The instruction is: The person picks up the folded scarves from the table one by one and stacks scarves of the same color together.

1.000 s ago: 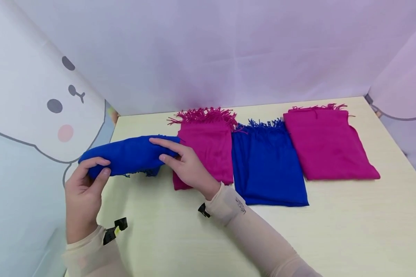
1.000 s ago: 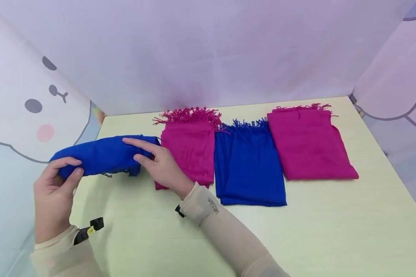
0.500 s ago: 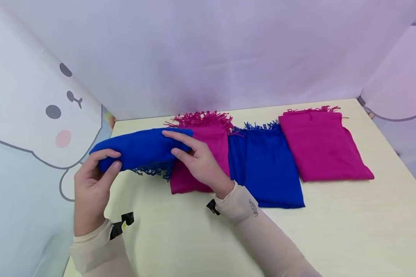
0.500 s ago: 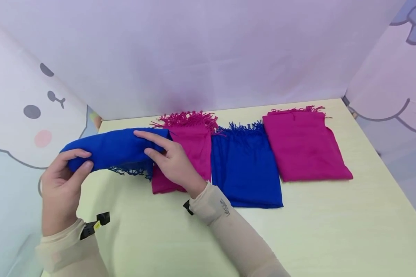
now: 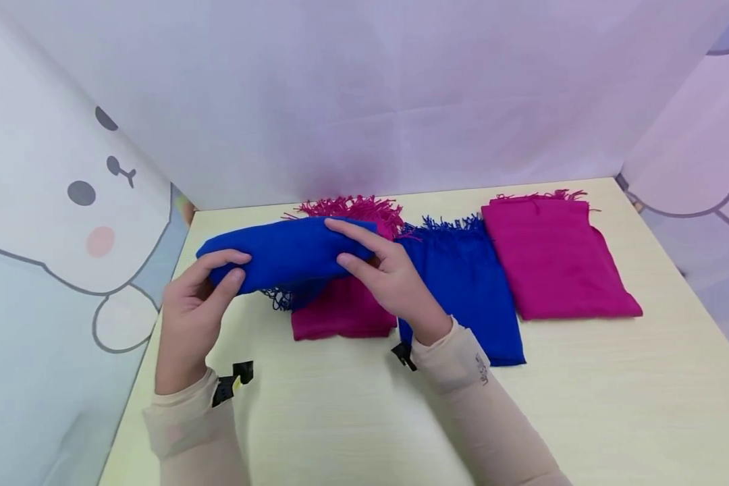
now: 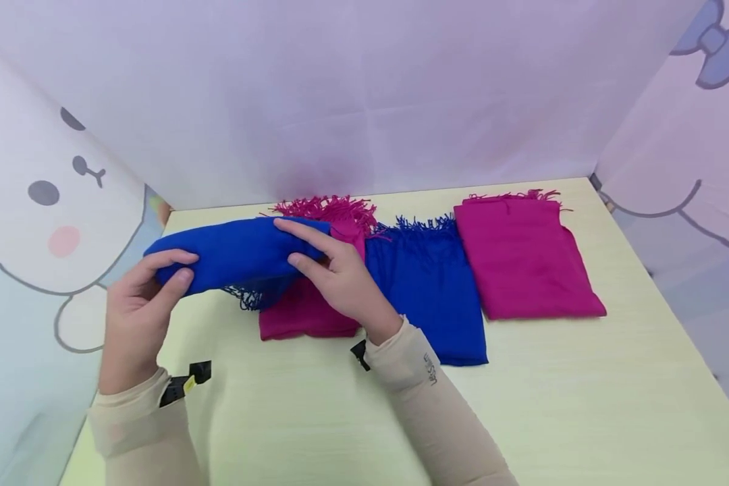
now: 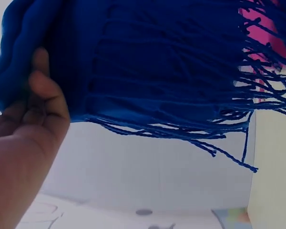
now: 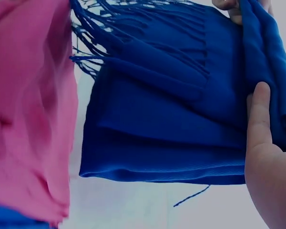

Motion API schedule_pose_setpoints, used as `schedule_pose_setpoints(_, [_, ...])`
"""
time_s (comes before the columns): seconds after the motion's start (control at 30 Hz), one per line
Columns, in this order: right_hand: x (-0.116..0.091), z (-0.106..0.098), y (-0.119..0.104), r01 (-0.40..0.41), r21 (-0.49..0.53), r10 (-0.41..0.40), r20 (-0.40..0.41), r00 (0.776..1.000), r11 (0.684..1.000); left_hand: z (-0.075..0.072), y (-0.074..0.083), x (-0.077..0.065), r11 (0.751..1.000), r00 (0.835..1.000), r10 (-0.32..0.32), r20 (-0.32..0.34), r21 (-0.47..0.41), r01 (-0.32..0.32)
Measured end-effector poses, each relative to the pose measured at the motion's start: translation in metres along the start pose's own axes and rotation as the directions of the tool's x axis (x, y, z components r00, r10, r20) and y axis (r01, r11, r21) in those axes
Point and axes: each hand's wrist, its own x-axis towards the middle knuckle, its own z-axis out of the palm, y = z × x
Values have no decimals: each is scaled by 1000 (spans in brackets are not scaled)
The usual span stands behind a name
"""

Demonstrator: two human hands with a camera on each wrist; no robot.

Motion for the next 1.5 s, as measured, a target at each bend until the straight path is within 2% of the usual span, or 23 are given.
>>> schedule_pose_setpoints(0.4, [-23,-40,-4,39,-71,-45,-94,995,997,40,-3,14,994,989,44,140,92,-57])
schedule_pose_setpoints(0.63, [-32,-59,-16,34,-107,-48,-132,990,994,61,1,21,998,982,59,178,26,-64])
schedule_pose_setpoints(0.87, [-39,-77,-23,55,-146,-82,-183,980,988,81,3,28,997,974,72,213,17,-77])
schedule_pose_setpoints(1.0, [-45,-85,-23,20,-128,-47,-208,977,992,90,1,32,998,967,68,247,-8,-68])
schedule_pose_setpoints(1.17, [-55,-94,-26,-18,-118,-10,-232,973,993,102,-1,36,998,959,52,277,18,-59])
schedule_pose_setpoints(1.37, [-68,-110,-34,-20,-122,-17,-294,956,992,122,0,42,995,940,94,329,-4,-99])
schedule_pose_setpoints(1.5, [-75,-119,-40,-32,-111,-7,-333,943,993,134,0,45,995,925,97,367,-32,-91])
